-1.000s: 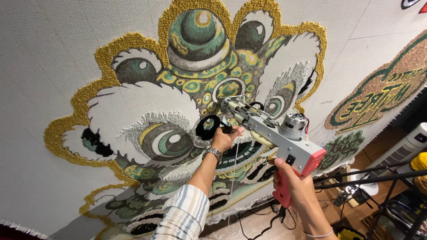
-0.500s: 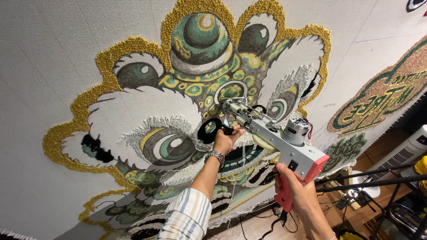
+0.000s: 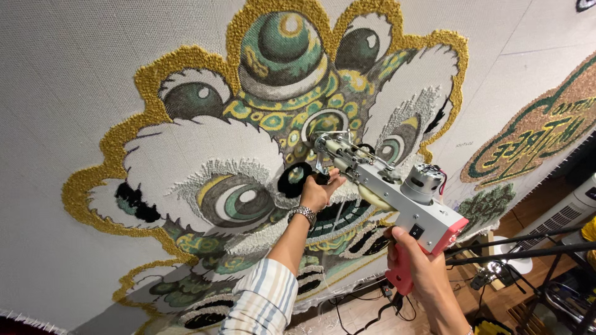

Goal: The person uses a handheld tufting gun to apply white yarn to a large canvas featuring a stylized lion head design. They guide the tool along the contours of the design, filling in specific areas with tufted yarn while holding the yarn feed with their left hand.

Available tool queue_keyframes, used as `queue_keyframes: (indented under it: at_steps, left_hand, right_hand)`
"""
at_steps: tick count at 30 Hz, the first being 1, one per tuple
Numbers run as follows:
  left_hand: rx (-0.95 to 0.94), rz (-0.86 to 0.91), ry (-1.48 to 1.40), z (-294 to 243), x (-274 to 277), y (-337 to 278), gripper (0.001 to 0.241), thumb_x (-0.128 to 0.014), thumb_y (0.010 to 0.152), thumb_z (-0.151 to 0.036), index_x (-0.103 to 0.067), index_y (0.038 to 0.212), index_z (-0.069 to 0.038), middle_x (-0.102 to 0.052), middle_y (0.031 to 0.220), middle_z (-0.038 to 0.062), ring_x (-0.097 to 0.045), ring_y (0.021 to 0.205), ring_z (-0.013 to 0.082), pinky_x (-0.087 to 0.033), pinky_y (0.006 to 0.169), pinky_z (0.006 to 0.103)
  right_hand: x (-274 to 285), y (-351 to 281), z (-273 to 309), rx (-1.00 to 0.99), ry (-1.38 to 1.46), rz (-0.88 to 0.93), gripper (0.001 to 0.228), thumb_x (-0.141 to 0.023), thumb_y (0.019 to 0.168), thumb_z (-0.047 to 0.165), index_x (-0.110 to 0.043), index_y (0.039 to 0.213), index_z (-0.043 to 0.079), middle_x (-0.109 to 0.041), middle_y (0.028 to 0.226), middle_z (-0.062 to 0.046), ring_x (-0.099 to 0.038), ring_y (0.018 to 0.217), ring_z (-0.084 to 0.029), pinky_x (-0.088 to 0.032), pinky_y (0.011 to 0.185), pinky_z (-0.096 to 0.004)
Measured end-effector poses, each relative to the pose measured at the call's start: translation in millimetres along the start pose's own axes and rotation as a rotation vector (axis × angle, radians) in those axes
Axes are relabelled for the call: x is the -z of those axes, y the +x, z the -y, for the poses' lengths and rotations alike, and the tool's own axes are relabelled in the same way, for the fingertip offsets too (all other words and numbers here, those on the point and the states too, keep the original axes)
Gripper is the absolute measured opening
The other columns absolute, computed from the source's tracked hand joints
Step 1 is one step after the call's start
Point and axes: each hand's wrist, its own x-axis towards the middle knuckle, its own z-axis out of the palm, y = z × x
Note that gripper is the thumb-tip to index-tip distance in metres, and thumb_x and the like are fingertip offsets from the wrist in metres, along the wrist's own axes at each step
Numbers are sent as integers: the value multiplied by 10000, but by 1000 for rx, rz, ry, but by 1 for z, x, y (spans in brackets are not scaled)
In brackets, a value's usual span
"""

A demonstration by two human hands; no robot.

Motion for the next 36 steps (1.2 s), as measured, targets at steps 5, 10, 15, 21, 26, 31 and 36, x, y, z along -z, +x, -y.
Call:
queue_keyframes:
  at_steps: [5,10,15,21,26,31,36]
  left_hand:
    - [73,-11,98,4,-7,-1,469,-792,880,-227,-669,1266,8,-788,1113,118,-592,541,87,-434,415,238]
    - [97,124,-16,13,-5,0,522,-729,853,-255,-628,1334,-80,-780,1104,73,-591,531,45,-451,406,240]
    - [168,119,32,-1,-26,-24,468,-832,873,-300,-721,1249,-45,-728,958,88,-482,494,57,-438,453,243]
    - [161,103,-79,-19,-57,-56,369,-782,884,-373,-744,1010,-29,-782,885,-6,-485,503,53,-431,459,244]
    - [16,83,106,-28,-66,-63,347,-793,888,-370,-766,920,-26,-778,846,45,-587,613,54,-479,570,241]
    - [-44,92,83,-20,-68,-62,327,-818,905,-321,-732,915,-5,-778,900,58,-689,755,42,-561,708,225]
    - [126,105,60,-20,-60,-67,283,-713,923,-319,-773,1069,-85,-796,858,10,-393,450,68,-371,453,244]
  right_hand:
    - [3,-4,5,-14,14,-15,327,-733,832,224,-604,1024,-7,-647,808,-92,-576,599,-182,-476,492,-351]
    - [21,-7,9,-7,-19,17,359,-746,826,241,-645,1060,-11,-606,765,-85,-570,610,-181,-486,501,-346]
    - [64,2,13,-22,-10,10,401,-745,791,243,-609,1090,11,-589,757,-59,-593,626,-191,-492,498,-348]
    - [99,-7,30,-8,56,64,459,-694,778,269,-576,1157,37,-716,1035,-126,-547,596,-180,-467,435,-366]
    - [120,-15,27,-23,106,28,459,-696,812,298,-516,1139,32,-712,1107,-218,-547,614,-197,-477,459,-385]
    - [131,-16,16,2,180,107,559,-741,878,312,-617,1273,-64,-614,913,-145,-557,633,-210,-478,477,-382]
    - [114,-20,23,-153,55,77,561,-661,800,383,-693,1184,-26,-497,634,-77,-513,518,-210,-454,422,-397]
